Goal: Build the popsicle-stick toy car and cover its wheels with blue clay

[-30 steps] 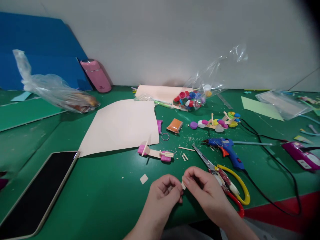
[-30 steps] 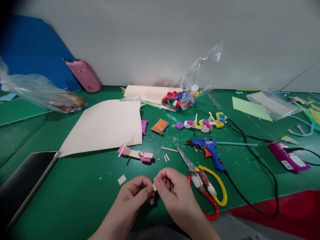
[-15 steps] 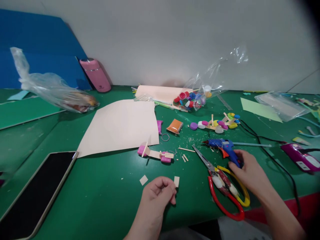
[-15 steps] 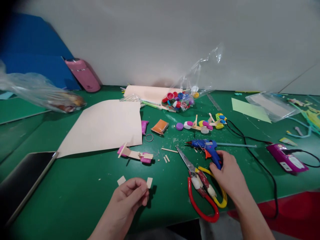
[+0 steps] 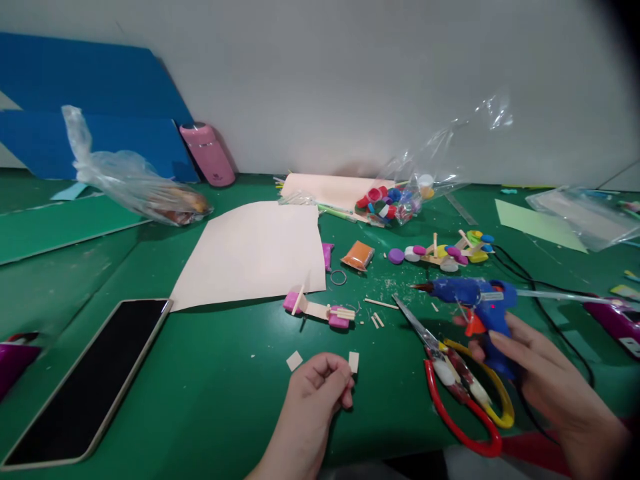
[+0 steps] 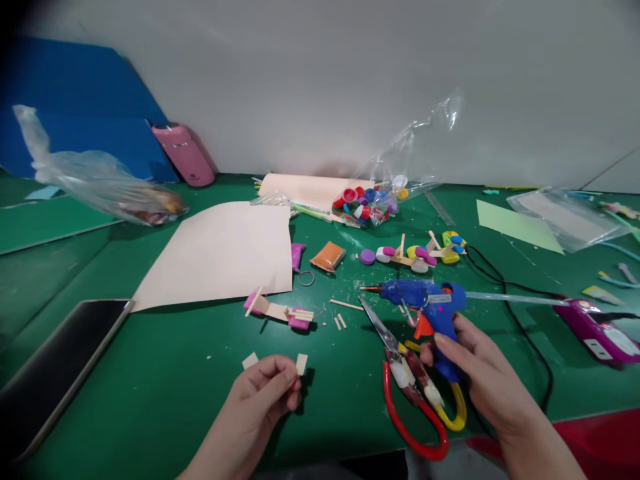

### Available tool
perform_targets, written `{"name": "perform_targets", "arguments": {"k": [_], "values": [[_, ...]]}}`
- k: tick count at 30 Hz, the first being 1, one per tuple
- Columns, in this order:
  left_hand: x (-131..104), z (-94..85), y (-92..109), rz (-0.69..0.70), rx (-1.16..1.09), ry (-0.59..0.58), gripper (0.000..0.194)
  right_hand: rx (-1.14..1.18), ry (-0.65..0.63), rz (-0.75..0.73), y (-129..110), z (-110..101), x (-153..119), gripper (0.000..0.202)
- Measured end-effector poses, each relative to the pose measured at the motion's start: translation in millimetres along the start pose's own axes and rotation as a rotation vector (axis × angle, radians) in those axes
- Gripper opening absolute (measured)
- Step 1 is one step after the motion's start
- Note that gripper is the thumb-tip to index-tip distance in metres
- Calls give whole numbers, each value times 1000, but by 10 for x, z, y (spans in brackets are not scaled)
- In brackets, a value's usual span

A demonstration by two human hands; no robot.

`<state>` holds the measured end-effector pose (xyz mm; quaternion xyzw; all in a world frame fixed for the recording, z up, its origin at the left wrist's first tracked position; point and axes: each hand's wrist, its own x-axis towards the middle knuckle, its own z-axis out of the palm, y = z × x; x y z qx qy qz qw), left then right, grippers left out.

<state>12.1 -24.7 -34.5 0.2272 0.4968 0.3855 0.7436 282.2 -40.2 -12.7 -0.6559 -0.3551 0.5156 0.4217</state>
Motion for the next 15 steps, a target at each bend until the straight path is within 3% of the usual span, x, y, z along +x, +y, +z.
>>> {"name": "perform_targets", "arguments": {"k": [4, 6, 15], "values": [[10, -26, 17, 15, -2, 11, 13, -108, -157, -96, -40, 262, -162, 21], [6, -46, 15, 15, 7, 10, 14, -227, -186, -135, -17, 340, -235, 29], [36, -97, -44, 42, 40, 21, 12, -722, -267, -266, 115, 290, -411, 39]]}}
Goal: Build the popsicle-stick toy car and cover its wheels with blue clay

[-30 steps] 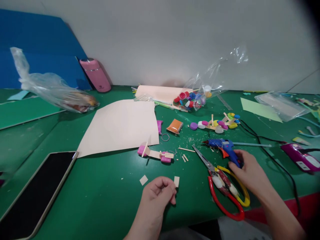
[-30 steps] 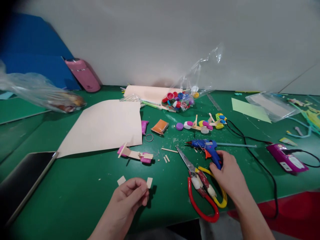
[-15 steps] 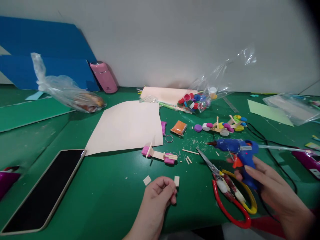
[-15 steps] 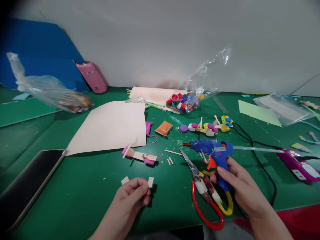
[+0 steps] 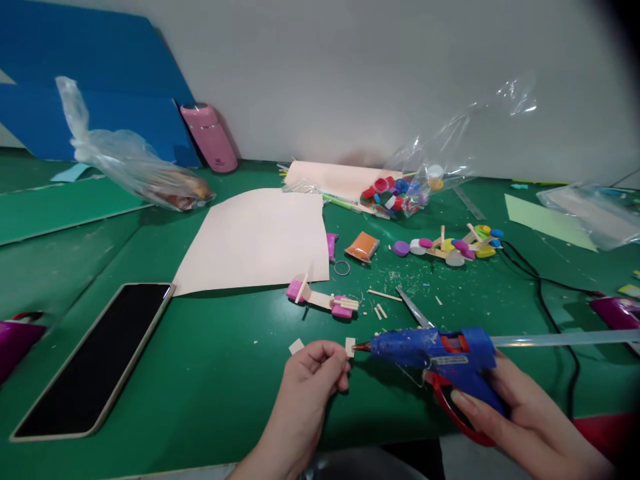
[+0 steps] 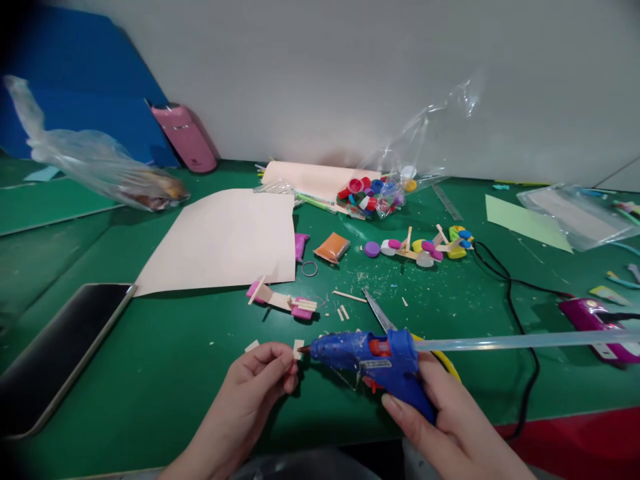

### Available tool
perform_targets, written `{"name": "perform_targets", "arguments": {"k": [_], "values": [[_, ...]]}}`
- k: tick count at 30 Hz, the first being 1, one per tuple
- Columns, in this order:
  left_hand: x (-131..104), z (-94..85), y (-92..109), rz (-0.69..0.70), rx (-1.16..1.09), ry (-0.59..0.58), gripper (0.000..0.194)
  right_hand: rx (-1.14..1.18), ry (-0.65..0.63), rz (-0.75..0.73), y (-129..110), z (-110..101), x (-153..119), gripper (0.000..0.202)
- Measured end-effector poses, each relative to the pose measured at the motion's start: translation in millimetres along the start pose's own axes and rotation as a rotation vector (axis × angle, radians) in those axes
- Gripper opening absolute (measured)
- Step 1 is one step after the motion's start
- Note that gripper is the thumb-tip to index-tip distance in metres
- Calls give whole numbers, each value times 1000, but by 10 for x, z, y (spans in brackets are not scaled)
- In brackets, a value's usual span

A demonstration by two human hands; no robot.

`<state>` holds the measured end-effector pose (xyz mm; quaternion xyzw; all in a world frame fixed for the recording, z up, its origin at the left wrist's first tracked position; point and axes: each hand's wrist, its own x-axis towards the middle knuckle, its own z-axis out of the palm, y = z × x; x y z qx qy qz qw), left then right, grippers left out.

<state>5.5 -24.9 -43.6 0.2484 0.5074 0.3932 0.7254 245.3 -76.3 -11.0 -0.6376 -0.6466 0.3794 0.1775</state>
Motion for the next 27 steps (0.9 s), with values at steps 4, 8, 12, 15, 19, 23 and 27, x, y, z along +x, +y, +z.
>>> {"name": "perform_targets", "arguments": {"k": [4, 8, 12, 15, 19, 23, 27], "values": [[-9, -10, -19, 14, 30, -6, 12, -83, 22, 12, -69, 26, -14, 40], [-23, -11, -26, 37, 55, -11, 11, -147, 22, 11, -130, 49, -3, 39], [-25, -12, -38, 47, 77, -8, 11, -214, 0, -3, -143, 33, 21, 35], [-28, -16, -49, 47, 84, -8, 11, -245, 19, -43, -107, 11, 21, 35], [-16, -14, -46, 52, 75, 0, 10, -268, 41, -86, -50, 1, 8, 40], [8, -5, -38, 56, 70, 3, 10, -279, 11, -82, -82, 16, 11, 35], [2, -13, -52, 63, 69, 13, 10, -285, 16, -70, -88, 11, 16, 34]]}}
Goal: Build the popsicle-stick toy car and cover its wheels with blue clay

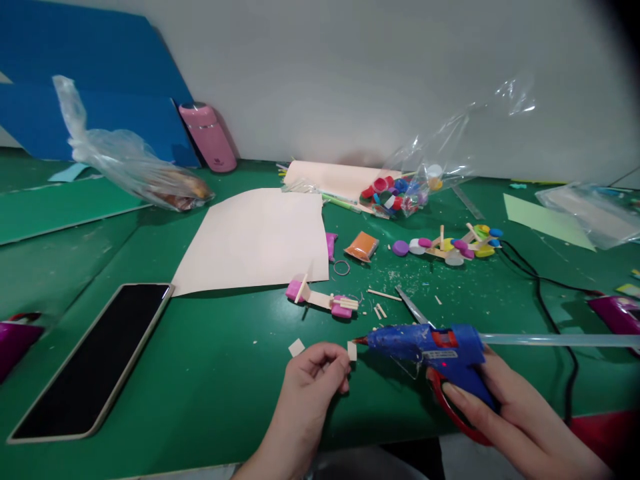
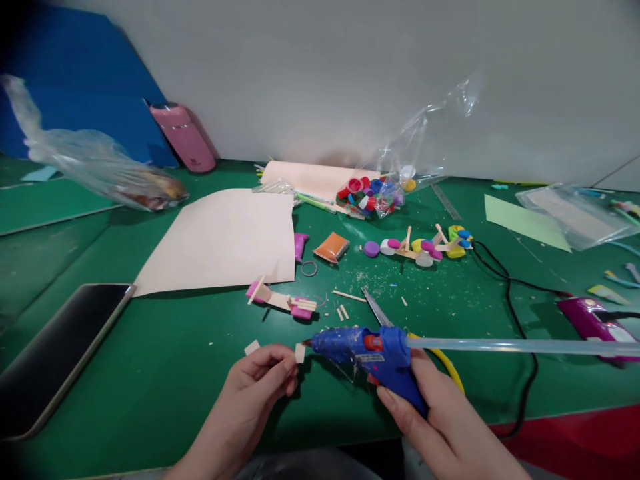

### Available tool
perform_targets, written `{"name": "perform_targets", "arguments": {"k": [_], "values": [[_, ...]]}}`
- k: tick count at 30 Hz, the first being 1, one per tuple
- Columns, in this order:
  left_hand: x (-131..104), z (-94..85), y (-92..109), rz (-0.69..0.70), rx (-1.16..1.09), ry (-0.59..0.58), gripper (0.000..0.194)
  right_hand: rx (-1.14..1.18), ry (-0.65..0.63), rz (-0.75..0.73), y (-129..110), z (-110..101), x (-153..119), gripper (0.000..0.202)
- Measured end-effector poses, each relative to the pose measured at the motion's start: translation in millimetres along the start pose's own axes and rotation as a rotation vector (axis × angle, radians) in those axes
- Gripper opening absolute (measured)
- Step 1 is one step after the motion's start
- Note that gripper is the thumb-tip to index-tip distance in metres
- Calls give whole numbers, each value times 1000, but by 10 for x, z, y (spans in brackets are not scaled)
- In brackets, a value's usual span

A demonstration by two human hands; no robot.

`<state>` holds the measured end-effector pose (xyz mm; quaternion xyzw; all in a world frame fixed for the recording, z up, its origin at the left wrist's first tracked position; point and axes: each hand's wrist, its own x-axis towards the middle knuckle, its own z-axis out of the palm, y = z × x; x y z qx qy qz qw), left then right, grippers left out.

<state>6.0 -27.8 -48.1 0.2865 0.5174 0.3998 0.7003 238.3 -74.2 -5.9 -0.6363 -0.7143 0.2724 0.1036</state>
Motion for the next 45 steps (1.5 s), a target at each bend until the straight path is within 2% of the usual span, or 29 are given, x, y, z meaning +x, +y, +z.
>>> {"name": "perform_targets", "arguments": {"k": [6, 15, 21, 25, 32, 37, 45], "values": [[-20, -12, -3, 0, -13, -10, 10, 10, -21, -30, 27, -19, -22, 34], [-24, 21, 82, -46, -52, 1, 12, 71, 25, 55, 63, 25, -95, 36], [-21, 12, 51, -45, -29, -11, 12, 95, 46, 45, -153, -39, -5, 35], [-19, 10, 42, -42, -30, -16, 13, 112, 113, 75, -232, -41, 1, 29], [-17, 21, 65, -51, -32, -14, 13, 99, 83, 63, -167, -18, -62, 37], [-10, 20, 60, -60, -35, -11, 14, 124, 82, 24, -173, -50, -42, 31], [-3, 22, 67, -61, -40, -11, 13, 133, 25, 43, -4, -27, -62, 36]]}}
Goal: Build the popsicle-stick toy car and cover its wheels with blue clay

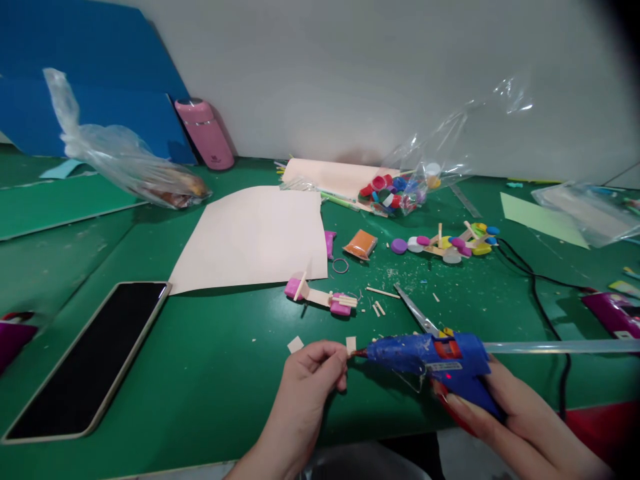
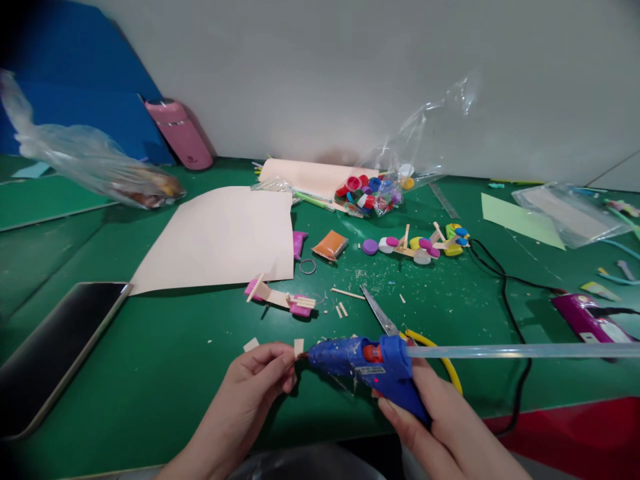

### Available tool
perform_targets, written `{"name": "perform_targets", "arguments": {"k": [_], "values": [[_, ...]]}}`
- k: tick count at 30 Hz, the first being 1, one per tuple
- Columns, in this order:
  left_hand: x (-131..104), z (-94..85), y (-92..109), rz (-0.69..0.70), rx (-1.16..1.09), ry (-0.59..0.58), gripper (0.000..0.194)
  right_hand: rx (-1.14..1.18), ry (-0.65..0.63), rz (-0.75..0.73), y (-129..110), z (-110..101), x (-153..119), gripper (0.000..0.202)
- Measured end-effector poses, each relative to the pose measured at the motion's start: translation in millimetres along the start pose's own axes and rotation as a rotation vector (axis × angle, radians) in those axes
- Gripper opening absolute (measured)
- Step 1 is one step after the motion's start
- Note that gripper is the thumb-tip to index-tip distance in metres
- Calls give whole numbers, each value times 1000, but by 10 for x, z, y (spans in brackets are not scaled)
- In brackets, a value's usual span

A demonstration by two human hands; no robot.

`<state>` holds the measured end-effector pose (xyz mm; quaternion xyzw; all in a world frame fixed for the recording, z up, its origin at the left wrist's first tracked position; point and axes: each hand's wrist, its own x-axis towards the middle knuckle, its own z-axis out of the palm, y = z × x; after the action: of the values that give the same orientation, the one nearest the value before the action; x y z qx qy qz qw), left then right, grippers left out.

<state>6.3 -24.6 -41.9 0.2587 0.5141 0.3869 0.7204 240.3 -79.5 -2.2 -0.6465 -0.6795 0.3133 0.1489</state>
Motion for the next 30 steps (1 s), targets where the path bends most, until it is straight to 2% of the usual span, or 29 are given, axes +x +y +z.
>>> {"name": "perform_targets", "arguments": {"k": [5, 10, 16, 25, 30], "values": [[8, 2, 10, -4, -15, -1, 13, 71, 35, 52, 6, 18, -21, 39], [-5, 10, 22, -6, -22, 9, 14, 17, -31, 12, 19, -5, -9, 34], [3, 12, 27, -10, -48, 12, 14, -33, 11, -1, -20, 20, -27, 42], [-7, -22, 6, -19, -83, -8, 14, -16, -53, -24, 79, -9, -3, 36], [0, -20, 3, -7, -86, -13, 15, -71, -36, -49, 71, -7, 23, 40]]}}
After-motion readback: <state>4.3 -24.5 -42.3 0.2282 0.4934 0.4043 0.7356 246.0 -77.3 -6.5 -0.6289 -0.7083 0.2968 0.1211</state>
